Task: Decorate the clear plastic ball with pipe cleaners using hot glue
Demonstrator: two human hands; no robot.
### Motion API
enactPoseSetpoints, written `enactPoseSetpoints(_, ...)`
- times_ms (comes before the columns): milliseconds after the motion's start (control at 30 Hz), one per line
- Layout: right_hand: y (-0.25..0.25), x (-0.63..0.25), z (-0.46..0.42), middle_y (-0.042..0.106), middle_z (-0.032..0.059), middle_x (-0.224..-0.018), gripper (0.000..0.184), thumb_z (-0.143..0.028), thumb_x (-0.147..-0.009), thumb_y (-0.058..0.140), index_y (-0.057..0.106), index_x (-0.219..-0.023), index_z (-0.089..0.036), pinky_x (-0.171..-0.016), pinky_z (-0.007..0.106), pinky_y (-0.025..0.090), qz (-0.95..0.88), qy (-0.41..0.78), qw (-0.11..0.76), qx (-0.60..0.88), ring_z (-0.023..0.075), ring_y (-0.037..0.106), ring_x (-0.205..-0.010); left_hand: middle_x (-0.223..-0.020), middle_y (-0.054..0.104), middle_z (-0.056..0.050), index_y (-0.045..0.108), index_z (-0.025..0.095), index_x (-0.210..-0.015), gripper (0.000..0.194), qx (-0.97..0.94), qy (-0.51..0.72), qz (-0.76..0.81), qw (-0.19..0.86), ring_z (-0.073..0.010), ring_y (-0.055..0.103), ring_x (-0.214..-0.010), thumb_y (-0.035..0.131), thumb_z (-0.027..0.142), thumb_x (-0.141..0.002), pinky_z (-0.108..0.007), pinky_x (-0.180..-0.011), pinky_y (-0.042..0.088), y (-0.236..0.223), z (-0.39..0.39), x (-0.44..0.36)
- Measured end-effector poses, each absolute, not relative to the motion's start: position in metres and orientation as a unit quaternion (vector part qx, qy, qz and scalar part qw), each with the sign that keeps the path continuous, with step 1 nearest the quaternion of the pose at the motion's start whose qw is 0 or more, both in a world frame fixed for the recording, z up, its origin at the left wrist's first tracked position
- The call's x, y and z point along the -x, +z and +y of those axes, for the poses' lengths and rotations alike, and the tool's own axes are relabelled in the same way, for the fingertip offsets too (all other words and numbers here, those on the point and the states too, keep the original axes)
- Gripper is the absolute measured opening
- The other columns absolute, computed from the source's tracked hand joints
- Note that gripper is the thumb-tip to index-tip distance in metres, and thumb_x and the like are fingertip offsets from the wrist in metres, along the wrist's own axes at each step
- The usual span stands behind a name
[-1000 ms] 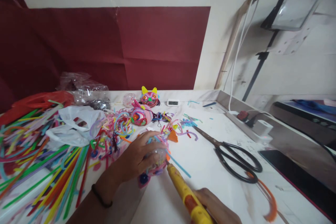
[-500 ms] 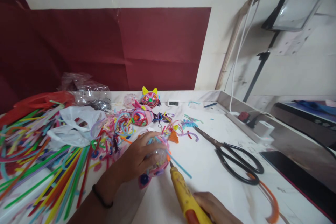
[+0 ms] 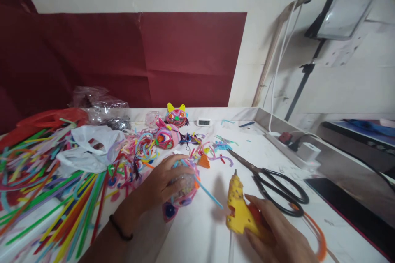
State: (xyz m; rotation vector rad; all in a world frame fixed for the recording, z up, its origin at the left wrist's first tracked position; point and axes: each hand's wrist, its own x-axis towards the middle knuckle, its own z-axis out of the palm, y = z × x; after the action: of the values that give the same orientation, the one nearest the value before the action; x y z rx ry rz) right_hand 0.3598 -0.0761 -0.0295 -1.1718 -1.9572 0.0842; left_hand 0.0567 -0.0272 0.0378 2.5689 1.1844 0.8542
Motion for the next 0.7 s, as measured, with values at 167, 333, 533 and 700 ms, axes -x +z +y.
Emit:
enactPoseSetpoints(167, -0.029, -0.366, -0.062, 0.070, 0.0087, -0.100, 0.034, -0.026, -0.089, 0.053, 0.054, -0.122, -0.021, -0.062, 0.029, 0.060, -0.843, -0.003, 0.332, 0.423, 0.0211, 0.072, -0.078, -0.134, 0.054, -0.011, 0.068, 0.023, -0.115, 0.042, -0.858, 0.311, 0.392, 0.113, -0.0280, 0.054, -0.123, 0.038, 0.048, -0.101, -0.040, -0.107, 0.042, 0.039, -0.028, -0.055)
enactPoseSetpoints(333, 0.004, -0.357, -0.058, 0.074, 0.0075, -0.093, 0.017, -0.022, -0.091, 0.054, 0.066, -0.103, -0.021, -0.059, 0.035, 0.060, -0.890, -0.104, 0.296, 0.332, 0.0223, 0.069, -0.070, -0.135, 0.054, -0.010, 0.069, 0.024, -0.115, 0.040, -0.857, 0.314, 0.391, 0.114, -0.0277, 0.054, -0.123, 0.040, 0.048, -0.101, -0.040, -0.107, 0.042, 0.041, -0.030, -0.056)
enactPoseSetpoints(533, 0.010, -0.315, -0.060, 0.072, 0.0145, -0.103, 0.034, -0.032, -0.098, 0.048, 0.055, -0.126, -0.013, -0.075, 0.037, 0.061, -0.886, -0.071, 0.361, 0.284, 0.0254, 0.071, -0.090, -0.137, 0.052, -0.010, 0.068, 0.024, -0.116, 0.039, -0.862, 0.308, 0.389, 0.109, -0.0288, 0.052, -0.125, 0.040, 0.047, -0.100, -0.042, -0.108, 0.040, 0.035, -0.025, -0.052)
enactPoseSetpoints(700, -0.006, -0.286, -0.063, 0.068, 0.0076, -0.078, 0.030, -0.009, -0.093, 0.044, 0.060, -0.118, -0.012, -0.058, 0.030, 0.057, -0.873, -0.026, 0.361, 0.326, 0.0206, 0.068, -0.066, -0.138, 0.052, -0.009, 0.068, 0.025, -0.118, 0.040, -0.863, 0.312, 0.384, 0.103, -0.0286, 0.052, -0.125, 0.040, 0.048, -0.100, -0.042, -0.108, 0.040, 0.030, -0.022, -0.050)
